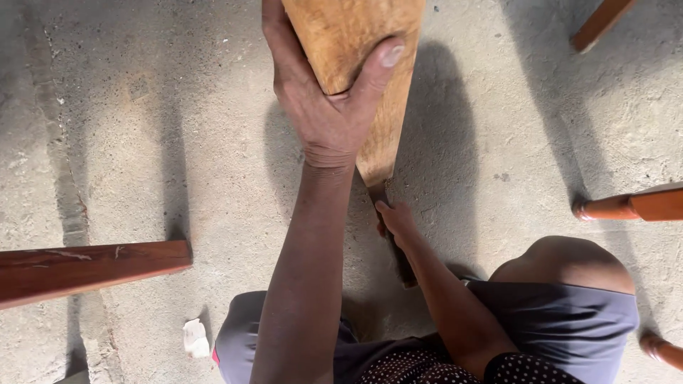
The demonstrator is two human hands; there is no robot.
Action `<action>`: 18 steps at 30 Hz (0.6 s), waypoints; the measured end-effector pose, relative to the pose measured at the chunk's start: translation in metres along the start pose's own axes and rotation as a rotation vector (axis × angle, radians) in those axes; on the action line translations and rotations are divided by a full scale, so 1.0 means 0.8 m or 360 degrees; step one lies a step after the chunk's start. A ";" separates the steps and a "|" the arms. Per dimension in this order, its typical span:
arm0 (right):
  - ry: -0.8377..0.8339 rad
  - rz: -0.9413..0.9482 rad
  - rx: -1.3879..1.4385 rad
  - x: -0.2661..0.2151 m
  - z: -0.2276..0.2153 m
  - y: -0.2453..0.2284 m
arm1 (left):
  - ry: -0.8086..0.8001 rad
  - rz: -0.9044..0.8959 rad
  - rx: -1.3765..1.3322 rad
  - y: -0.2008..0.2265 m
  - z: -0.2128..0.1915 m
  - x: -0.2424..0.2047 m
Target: The person scrapes a wooden table leg using a hand tool in a workshop.
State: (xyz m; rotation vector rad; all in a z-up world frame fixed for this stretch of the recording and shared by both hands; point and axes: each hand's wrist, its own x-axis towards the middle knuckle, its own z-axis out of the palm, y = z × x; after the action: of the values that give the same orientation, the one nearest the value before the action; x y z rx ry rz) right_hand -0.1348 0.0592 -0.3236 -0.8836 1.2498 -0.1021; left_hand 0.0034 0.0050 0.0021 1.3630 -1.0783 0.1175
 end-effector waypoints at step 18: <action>0.0180 0.0104 -0.0106 0.000 0.031 -0.024 | 0.0008 0.0021 -0.0109 -0.007 0.004 0.000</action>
State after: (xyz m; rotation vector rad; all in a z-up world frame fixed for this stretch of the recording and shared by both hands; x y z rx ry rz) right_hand -0.1062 0.0595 -0.3107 -0.9031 1.3934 -0.0594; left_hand 0.0057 0.0010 -0.0024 1.2934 -1.0777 0.0929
